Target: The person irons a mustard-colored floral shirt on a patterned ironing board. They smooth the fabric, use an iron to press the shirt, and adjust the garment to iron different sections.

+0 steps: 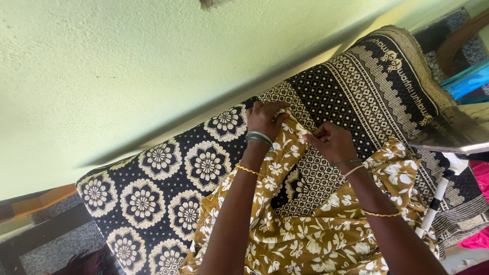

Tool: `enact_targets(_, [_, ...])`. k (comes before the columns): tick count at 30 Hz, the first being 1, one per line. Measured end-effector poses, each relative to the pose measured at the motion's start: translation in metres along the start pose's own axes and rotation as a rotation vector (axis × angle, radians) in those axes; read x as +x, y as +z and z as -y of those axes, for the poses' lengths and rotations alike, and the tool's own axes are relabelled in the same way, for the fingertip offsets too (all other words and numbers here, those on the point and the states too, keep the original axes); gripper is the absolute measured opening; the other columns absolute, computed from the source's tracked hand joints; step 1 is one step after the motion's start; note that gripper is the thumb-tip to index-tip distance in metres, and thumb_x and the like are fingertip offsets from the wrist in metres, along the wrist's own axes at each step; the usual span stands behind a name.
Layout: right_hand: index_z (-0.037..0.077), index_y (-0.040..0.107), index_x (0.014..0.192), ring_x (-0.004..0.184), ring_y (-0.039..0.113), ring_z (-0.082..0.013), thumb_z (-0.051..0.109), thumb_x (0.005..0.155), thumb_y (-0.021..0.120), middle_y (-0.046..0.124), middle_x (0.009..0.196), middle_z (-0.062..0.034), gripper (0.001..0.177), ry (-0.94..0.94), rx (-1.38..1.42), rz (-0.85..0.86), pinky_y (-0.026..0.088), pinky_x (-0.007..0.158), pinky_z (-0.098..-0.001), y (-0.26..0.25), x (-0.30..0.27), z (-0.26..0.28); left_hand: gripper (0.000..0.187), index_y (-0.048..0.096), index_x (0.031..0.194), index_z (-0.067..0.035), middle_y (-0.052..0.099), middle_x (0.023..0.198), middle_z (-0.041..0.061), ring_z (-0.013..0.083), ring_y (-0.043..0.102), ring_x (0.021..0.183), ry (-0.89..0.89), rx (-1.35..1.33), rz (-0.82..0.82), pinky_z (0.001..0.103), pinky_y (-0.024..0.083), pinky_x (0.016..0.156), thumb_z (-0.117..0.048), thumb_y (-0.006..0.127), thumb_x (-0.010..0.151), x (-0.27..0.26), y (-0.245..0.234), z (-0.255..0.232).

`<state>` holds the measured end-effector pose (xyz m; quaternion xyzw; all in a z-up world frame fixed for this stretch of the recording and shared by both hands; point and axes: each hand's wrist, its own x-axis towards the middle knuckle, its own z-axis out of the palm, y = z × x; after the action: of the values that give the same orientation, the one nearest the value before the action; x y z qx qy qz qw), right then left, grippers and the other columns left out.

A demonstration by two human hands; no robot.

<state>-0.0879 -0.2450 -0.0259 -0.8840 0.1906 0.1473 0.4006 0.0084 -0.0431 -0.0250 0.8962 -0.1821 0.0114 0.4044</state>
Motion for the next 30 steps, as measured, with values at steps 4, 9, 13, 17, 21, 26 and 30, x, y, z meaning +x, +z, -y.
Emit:
enact_targets(4, [0.003, 0.065, 0.088, 0.068, 0.066, -0.0152, 0.022, 0.087, 0.083, 0.066, 0.086, -0.0088, 0.026, -0.260, -0.046, -0.182, 0.056, 0.064, -0.0285, 0.014, -0.001, 0.002, 0.024, 0.076, 0.105, -0.021, 0.078, 0.099, 0.000, 0.0226, 0.062, 0.093, -0.026, 0.139, 0.085, 0.042, 0.048, 0.087, -0.024, 0.082, 0.081, 0.002, -0.011, -0.004])
enact_targets(9, [0.010, 0.068, 0.102, 0.086, 0.065, -0.0222, 0.015, 0.094, 0.074, 0.060, 0.112, -0.0127, 0.011, -0.517, -0.179, -0.289, 0.056, 0.075, -0.0352, 0.019, -0.016, 0.014, 0.029, 0.070, 0.112, -0.002, 0.062, 0.126, 0.014, 0.0263, 0.064, 0.112, -0.364, -0.259, 0.055, 0.036, 0.063, 0.089, -0.017, 0.075, 0.088, -0.039, -0.068, 0.019])
enact_targets(13, [0.016, 0.070, 0.117, 0.106, 0.057, -0.0308, 0.021, 0.098, 0.068, 0.055, 0.128, -0.0158, 0.019, -0.614, -0.292, -0.304, 0.046, 0.095, -0.0480, 0.020, -0.024, 0.020, 0.025, 0.074, 0.095, -0.008, 0.075, 0.101, 0.011, 0.0229, 0.074, 0.089, -0.730, 0.111, 0.288, 0.036, 0.059, 0.083, -0.032, 0.079, 0.092, -0.120, -0.131, 0.046])
enact_targets(17, [0.017, 0.069, 0.126, 0.120, 0.053, -0.0324, 0.028, 0.101, 0.064, 0.055, 0.132, -0.0143, 0.027, -0.631, -0.291, -0.314, 0.039, 0.103, -0.0516, 0.029, -0.027, 0.018, 0.011, 0.076, 0.081, -0.012, 0.080, 0.087, 0.008, 0.0189, 0.076, 0.075, -0.445, 0.129, 0.197, 0.031, 0.061, 0.066, -0.023, 0.076, 0.083, -0.179, -0.122, 0.059])
enact_targets(21, [0.017, 0.065, 0.133, 0.118, 0.055, -0.0287, 0.030, 0.100, 0.064, 0.055, 0.133, -0.0127, 0.035, -0.669, -0.269, -0.297, 0.038, 0.106, -0.0501, 0.038, -0.025, 0.016, 0.020, 0.065, 0.098, -0.011, 0.078, 0.083, 0.006, 0.0190, 0.074, 0.064, -0.684, 0.097, 0.032, 0.034, 0.058, 0.055, -0.031, 0.066, 0.098, -0.193, -0.118, 0.078])
enact_targets(26, [0.020, 0.065, 0.132, 0.115, 0.055, -0.0288, 0.032, 0.099, 0.065, 0.058, 0.130, -0.0091, 0.036, -0.638, -0.370, -0.293, 0.040, 0.102, -0.0467, 0.045, -0.029, 0.024, 0.023, 0.065, 0.097, -0.010, 0.073, 0.091, 0.009, 0.0221, 0.071, 0.069, -0.531, 0.276, -0.105, 0.038, 0.057, 0.058, -0.032, 0.073, 0.095, -0.192, -0.134, 0.092])
enact_targets(30, [0.010, 0.064, 0.132, 0.104, 0.058, -0.0286, 0.037, 0.099, 0.064, 0.064, 0.117, -0.0134, 0.042, -0.627, -0.307, -0.304, 0.047, 0.094, -0.0460, 0.049, -0.017, 0.026, 0.029, 0.066, 0.110, -0.010, 0.069, 0.107, 0.009, 0.0253, 0.066, 0.099, -0.436, 0.488, -0.185, 0.043, 0.055, 0.088, -0.029, 0.075, 0.091, -0.191, -0.126, 0.078])
